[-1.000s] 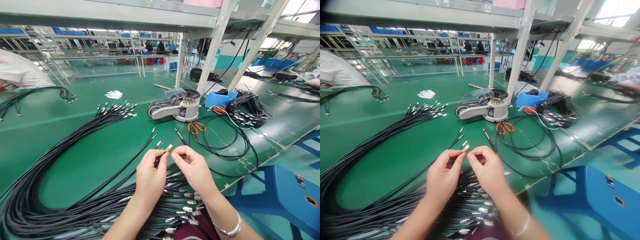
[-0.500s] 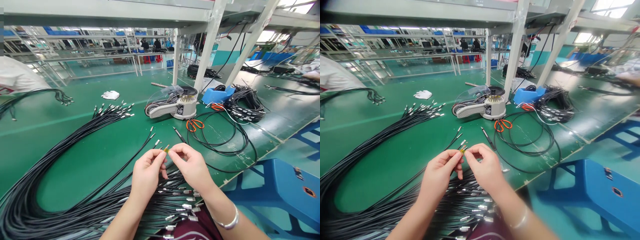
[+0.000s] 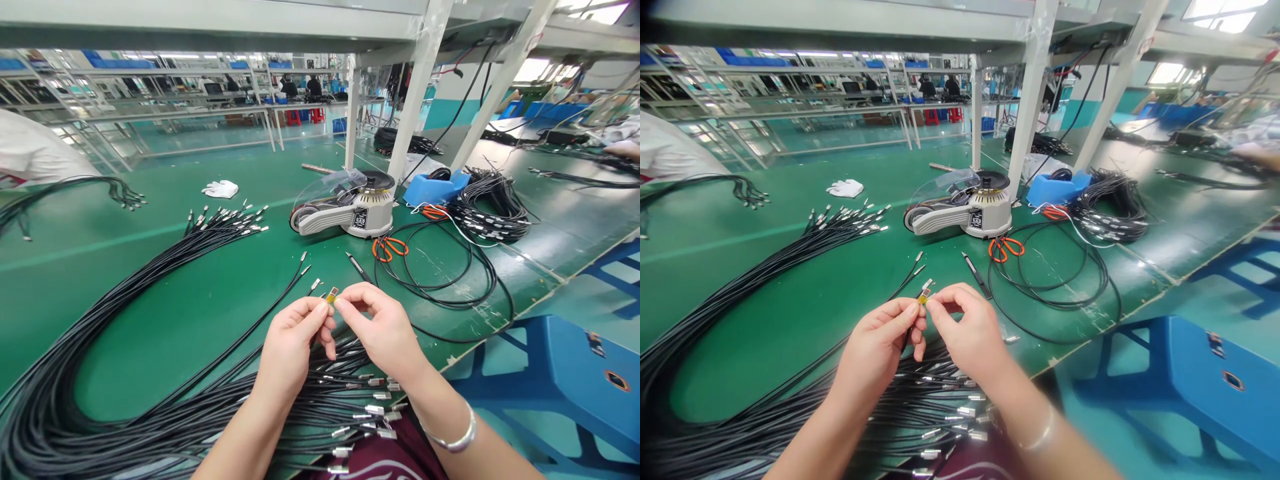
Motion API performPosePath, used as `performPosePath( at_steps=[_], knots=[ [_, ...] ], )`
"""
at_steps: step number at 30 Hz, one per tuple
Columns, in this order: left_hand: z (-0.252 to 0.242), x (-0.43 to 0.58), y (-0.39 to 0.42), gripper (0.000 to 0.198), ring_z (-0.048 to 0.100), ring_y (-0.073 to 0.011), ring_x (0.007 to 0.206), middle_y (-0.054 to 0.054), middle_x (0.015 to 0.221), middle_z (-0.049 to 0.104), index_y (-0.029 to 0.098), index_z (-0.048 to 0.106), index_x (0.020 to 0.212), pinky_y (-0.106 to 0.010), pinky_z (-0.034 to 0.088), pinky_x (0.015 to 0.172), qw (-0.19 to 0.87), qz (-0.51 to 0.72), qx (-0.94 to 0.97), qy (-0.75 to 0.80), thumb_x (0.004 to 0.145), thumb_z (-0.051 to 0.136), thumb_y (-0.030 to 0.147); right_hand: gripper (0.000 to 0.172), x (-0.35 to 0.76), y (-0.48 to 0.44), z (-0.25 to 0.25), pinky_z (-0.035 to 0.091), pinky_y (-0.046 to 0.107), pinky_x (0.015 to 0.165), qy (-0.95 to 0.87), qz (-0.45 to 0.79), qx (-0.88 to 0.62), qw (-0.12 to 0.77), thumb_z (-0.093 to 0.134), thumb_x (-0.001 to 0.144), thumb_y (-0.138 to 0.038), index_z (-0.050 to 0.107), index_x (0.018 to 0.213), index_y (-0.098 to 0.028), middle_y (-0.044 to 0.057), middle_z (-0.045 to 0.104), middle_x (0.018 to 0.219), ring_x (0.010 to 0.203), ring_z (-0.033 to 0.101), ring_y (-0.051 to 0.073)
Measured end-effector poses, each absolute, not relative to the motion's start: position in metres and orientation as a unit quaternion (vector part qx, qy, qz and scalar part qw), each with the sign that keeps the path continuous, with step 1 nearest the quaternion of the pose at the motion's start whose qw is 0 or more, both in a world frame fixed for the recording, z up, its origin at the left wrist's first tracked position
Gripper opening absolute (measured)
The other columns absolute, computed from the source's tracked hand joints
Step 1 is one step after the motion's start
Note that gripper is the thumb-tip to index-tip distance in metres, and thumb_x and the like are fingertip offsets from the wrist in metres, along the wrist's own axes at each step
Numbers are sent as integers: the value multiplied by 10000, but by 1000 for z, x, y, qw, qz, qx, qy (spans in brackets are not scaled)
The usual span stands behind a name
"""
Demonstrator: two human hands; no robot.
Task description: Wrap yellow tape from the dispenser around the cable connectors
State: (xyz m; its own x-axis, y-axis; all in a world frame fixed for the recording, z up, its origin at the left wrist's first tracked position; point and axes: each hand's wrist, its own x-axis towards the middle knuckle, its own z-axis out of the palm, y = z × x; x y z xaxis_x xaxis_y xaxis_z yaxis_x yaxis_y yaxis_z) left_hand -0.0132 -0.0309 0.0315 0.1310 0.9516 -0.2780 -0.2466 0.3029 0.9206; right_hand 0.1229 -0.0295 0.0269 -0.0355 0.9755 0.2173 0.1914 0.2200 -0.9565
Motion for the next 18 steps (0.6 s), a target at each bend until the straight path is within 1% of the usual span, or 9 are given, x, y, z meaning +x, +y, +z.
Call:
performPosePath(
  at_steps=[4,8,12,15,18],
  knots=[
    [36,-17,-27,204,427,-36,417,26,552,480,107,535,666,-178,402,332,714,446,338,421,711,616,289,125,124,-28,27,479,264,749,-615,398,-453,508,556,839,-249,598,760,-162,47,607,836,789,578,140],
    [36,-25,-23,220,363,-17,348,32,510,427,100,515,613,-158,345,282,798,379,319,342,729,587,272,86,128,-26,26,459,279,800,-664,366,-398,516,557,847,-216,581,780,-168,46,595,848,834,565,142],
    [34,-31,-23,286,356,-20,291,37,448,398,105,460,554,-140,318,262,846,319,301,302,718,598,296,61,133,-22,24,456,295,829,-686,374,-357,511,573,848,-236,566,835,-177,49,585,881,871,558,145],
    [33,-34,-25,285,371,-32,287,36,459,424,112,463,582,-153,332,253,874,271,289,282,668,650,309,98,137,-17,23,472,312,806,-706,402,-303,499,592,837,-265,591,892,-184,56,595,885,856,566,153],
    [34,-35,-26,265,336,-27,282,45,460,420,119,515,660,-164,318,239,892,225,289,265,629,679,325,111,141,-10,23,489,316,769,-731,440,-234,467,615,821,-303,639,828,-195,52,614,841,809,579,158]
  ],
)
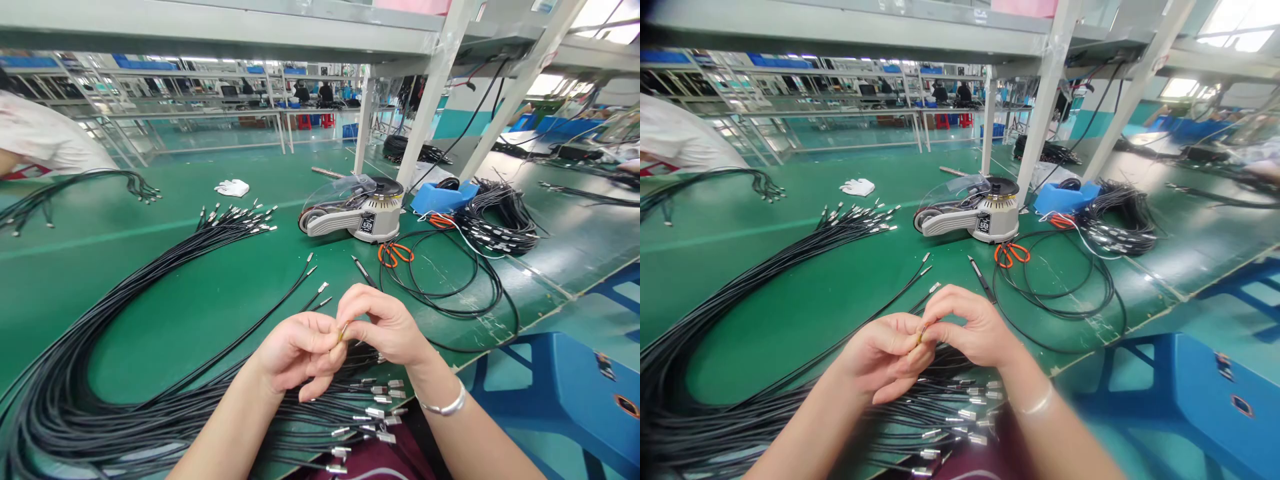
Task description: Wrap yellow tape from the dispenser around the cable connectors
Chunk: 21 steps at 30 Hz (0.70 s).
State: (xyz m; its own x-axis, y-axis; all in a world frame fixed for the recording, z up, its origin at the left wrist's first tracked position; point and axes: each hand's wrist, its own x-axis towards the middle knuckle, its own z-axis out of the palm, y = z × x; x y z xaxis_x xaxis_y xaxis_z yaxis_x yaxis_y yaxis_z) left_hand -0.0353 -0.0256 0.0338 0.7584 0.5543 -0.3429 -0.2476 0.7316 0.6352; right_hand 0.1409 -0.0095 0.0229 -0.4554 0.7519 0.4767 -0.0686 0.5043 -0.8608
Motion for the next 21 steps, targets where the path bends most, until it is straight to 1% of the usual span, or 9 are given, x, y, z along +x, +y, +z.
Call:
performPosePath(
  at_steps=[3,5,7,9,11,13,15,19,21],
  knots=[
    [39,-31,-26,258,326,-16,301,48,461,419,125,530,687,-143,284,266,841,260,345,326,661,655,349,110,148,-3,21,486,323,814,-709,474,-239,463,637,802,-308,667,835,-207,45,632,874,852,593,163],
    [42,-24,-28,265,358,-8,350,41,504,455,127,529,687,-129,277,317,731,319,421,432,697,629,372,175,155,-1,20,480,319,841,-668,511,-276,465,620,816,-303,661,963,-217,46,632,958,898,596,158],
    [43,-16,-31,265,401,-2,437,30,567,503,128,552,682,-122,309,400,581,357,509,526,730,601,384,241,162,-3,19,489,300,813,-625,546,-312,462,608,826,-301,628,1050,-213,49,623,983,878,600,144],
    [40,-9,-35,245,460,-8,550,21,639,557,145,598,697,-122,368,518,445,370,592,562,768,562,376,203,166,-7,18,488,276,762,-618,538,-343,460,610,825,-296,630,997,-192,45,618,920,820,589,132],
    [35,-5,-39,205,510,-18,656,21,732,607,188,643,797,-126,406,631,356,375,649,558,790,542,366,139,167,-12,18,478,267,725,-641,491,-365,463,610,823,-294,640,886,-174,44,607,861,790,569,132],
    [31,-3,-41,216,526,-20,683,27,789,626,233,637,934,-129,414,660,310,373,684,546,802,532,368,126,167,-17,19,475,271,718,-663,442,-378,471,602,828,-292,645,832,-173,45,604,843,793,566,141],
    [29,-3,-42,220,524,-17,684,31,788,626,250,625,981,-125,410,663,278,370,715,525,818,515,350,115,167,-21,22,479,280,739,-681,397,-392,474,594,834,-276,657,838,-180,47,615,855,815,579,150],
    [30,-2,-42,207,503,-12,688,23,737,592,214,633,863,-121,386,667,243,353,763,484,860,442,294,120,173,-28,32,475,285,758,-747,299,-405,434,574,844,-234,683,874,-195,47,632,864,817,588,152],
    [30,-1,-42,232,473,-15,658,17,701,556,190,624,806,-132,369,640,251,332,780,467,867,422,285,124,178,-31,36,472,271,743,-771,286,-395,409,567,847,-226,684,873,-194,42,630,861,803,586,143]
  ],
)
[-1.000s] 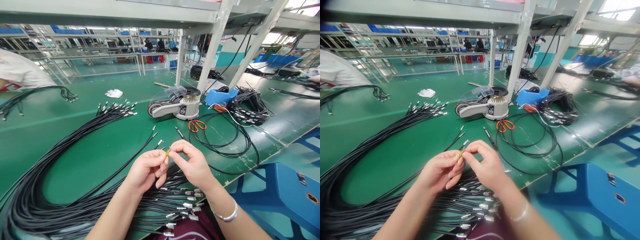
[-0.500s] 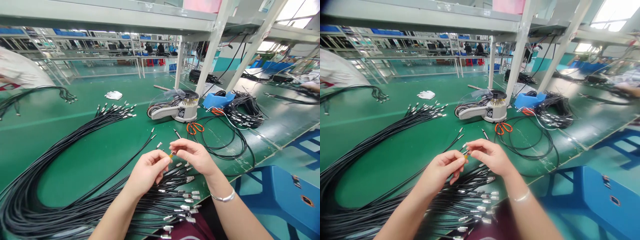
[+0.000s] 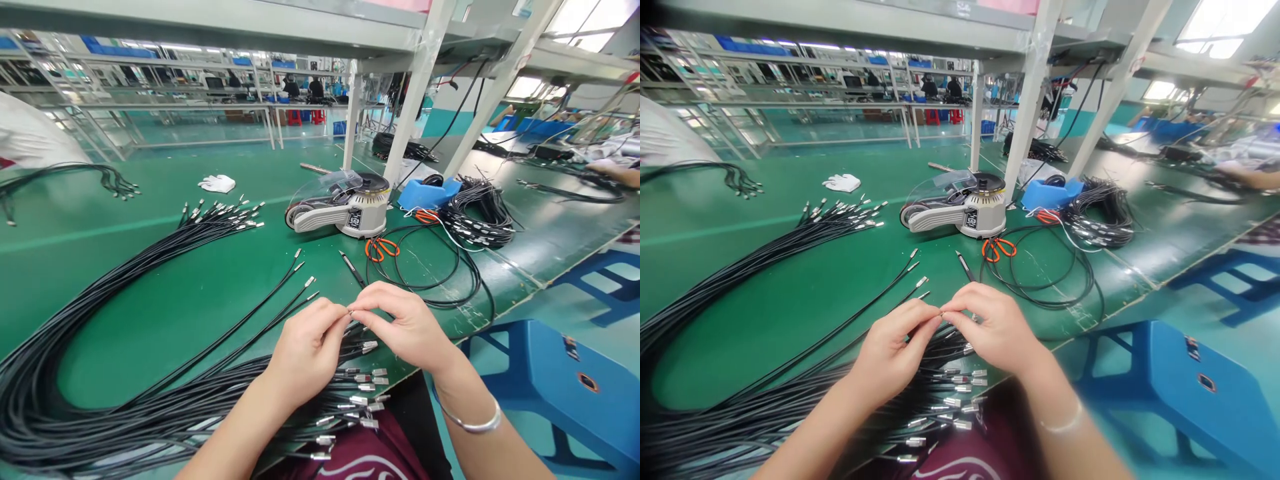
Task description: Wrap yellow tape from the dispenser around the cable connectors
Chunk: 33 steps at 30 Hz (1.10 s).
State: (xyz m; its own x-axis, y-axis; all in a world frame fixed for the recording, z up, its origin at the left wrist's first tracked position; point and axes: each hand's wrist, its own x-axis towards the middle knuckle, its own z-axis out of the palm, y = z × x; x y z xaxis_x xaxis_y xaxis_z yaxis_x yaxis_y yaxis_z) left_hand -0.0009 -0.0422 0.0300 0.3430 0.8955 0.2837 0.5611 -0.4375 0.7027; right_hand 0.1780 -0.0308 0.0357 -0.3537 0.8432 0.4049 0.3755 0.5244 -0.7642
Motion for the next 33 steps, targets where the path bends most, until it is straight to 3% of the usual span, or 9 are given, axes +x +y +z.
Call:
performPosePath(
  at_steps=[5,10,13,19,26,33],
  knots=[
    [32,3,-41,271,494,-31,699,5,728,579,176,625,796,-145,391,679,328,301,777,445,866,408,325,69,187,-34,35,462,242,716,-777,300,-387,395,584,824,-209,639,810,-169,33,623,825,764,575,126],
    [52,-13,-31,403,582,-90,922,0,1053,645,263,566,1155,-200,438,856,401,195,690,570,839,396,446,108,186,-29,21,443,231,671,-710,345,-488,373,587,809,-246,646,750,-178,10,637,775,716,570,120],
    [57,-24,-26,412,579,-114,988,21,1120,633,272,601,1117,-207,424,895,408,126,681,595,799,441,479,135,183,-26,14,444,233,662,-667,389,-515,372,587,799,-283,663,763,-177,13,649,764,707,577,130],
    [41,-11,-29,343,552,-76,739,13,800,663,183,673,847,-170,411,703,470,131,666,565,791,446,434,176,180,-27,11,451,238,636,-603,458,-527,387,613,751,-315,661,738,-146,33,653,723,673,582,143],
    [37,3,-28,296,519,-57,696,27,758,647,186,660,757,-171,358,650,426,153,670,588,779,470,412,182,182,-28,6,444,248,634,-580,475,-534,390,610,742,-318,650,718,-142,28,637,692,668,566,146],
    [29,3,-25,329,519,-67,543,-23,603,600,87,614,740,-197,436,593,649,222,491,538,667,604,408,195,179,-31,4,427,241,636,-555,505,-514,415,623,742,-318,641,713,-126,25,622,688,651,538,125]
  ],
)
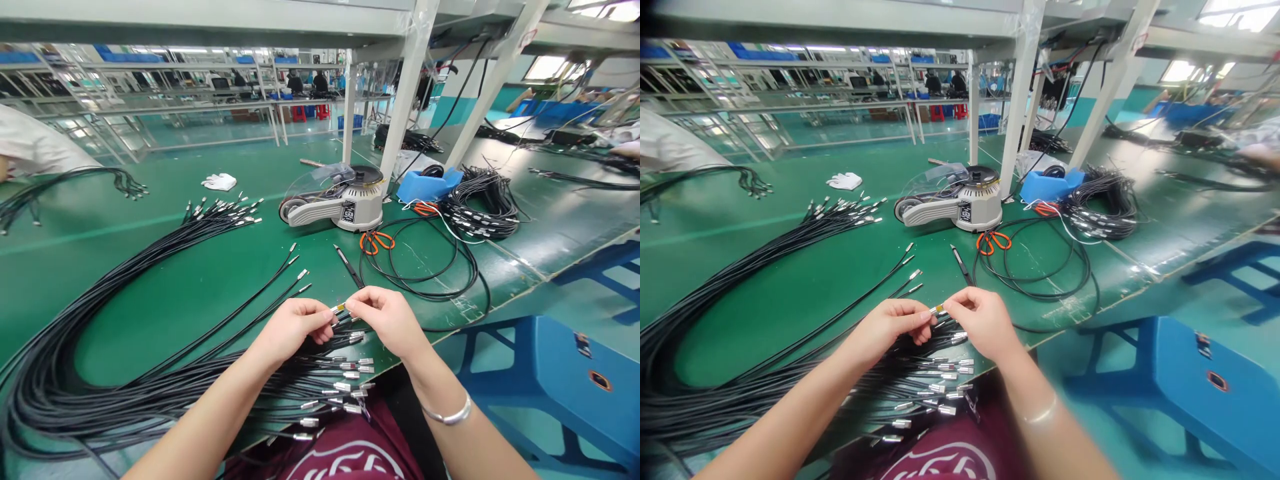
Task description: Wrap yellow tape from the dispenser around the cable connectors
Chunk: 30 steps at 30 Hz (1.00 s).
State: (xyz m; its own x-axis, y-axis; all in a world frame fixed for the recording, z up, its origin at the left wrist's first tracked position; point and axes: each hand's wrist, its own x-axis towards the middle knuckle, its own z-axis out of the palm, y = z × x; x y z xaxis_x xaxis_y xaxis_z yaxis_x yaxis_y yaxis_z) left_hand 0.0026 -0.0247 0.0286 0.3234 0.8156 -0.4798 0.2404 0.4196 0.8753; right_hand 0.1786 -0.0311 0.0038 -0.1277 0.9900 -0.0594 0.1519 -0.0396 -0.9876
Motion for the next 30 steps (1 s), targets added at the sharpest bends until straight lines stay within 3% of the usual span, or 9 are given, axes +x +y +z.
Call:
performPosePath(
  at_steps=[19,30],
  knots=[
    [39,5,-26,302,474,-38,586,15,634,554,121,588,750,-152,398,601,574,154,616,517,765,493,408,208,182,-36,3,426,247,647,-539,527,-510,415,639,738,-330,643,727,-122,31,626,693,661,537,131],
    [32,16,-30,318,444,-50,602,14,625,526,143,621,723,-159,333,581,462,160,681,545,796,430,387,188,185,-37,1,429,248,657,-545,532,-500,412,640,735,-308,625,715,-122,30,620,693,671,538,131]
  ],
)
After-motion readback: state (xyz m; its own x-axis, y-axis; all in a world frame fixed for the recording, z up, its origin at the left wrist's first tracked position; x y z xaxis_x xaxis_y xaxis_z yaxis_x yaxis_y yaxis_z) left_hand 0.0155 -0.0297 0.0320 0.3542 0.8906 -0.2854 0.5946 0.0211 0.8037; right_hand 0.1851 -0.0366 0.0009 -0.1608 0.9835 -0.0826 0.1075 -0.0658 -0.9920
